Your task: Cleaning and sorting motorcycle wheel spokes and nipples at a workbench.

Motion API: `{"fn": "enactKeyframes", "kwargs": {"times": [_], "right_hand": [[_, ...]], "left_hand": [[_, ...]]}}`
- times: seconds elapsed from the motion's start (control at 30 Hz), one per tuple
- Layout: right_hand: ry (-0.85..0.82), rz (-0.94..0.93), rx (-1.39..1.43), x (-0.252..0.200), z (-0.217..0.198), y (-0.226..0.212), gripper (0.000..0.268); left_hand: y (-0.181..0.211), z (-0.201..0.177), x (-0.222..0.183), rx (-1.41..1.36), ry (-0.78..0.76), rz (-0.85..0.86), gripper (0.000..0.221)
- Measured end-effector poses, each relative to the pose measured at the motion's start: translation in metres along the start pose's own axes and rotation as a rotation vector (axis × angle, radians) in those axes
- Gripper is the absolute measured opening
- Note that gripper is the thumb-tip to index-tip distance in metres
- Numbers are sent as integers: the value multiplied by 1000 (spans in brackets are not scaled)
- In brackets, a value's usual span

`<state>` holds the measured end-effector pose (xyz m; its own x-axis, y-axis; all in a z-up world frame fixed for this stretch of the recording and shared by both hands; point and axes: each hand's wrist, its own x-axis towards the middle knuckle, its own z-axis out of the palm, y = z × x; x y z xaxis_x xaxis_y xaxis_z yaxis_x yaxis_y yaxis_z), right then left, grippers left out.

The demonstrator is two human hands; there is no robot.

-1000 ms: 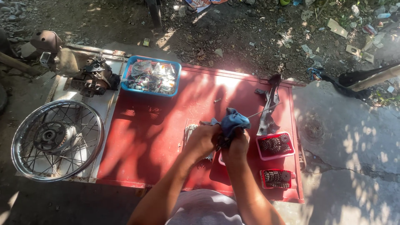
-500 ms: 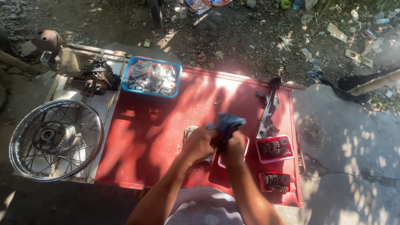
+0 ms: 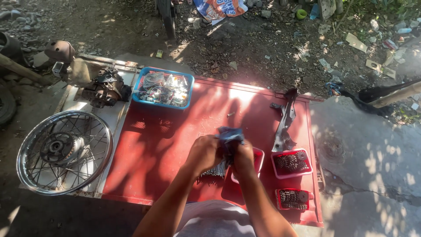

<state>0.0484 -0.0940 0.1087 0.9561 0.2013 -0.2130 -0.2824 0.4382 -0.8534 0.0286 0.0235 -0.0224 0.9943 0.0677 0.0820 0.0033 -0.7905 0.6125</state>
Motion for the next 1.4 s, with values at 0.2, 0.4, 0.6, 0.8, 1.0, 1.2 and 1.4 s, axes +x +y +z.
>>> {"fn": "enactKeyframes", "kwargs": {"times": [0.2,0.4,0.6,0.8,1.0,1.2,1.4], "right_hand": [[306,-32,-35,73,-69,-9,37],[308,-18,-12,27,-44,15,38],[131,-3,-226,30,-37,-4,26],[414,-71,58,54,-87,-25,17],[151,53,-140,15,-79,51,18],[-89,189,348,69,-170,25,37],[426,-400,-245,34,-145,57,19]], "left_hand": [[39,-84,-17,-57,-7,49,18],[28,-46,-6,-44,25,76,15],[33,-48,-6,-125,-78,125,17],[47,-65,-15,-291,-164,183,21],[15,2,1,-183,14,206,4],[75,-43,-1,-420,-42,27,20],[92,5,0,-576,-78,-277,38]]}}
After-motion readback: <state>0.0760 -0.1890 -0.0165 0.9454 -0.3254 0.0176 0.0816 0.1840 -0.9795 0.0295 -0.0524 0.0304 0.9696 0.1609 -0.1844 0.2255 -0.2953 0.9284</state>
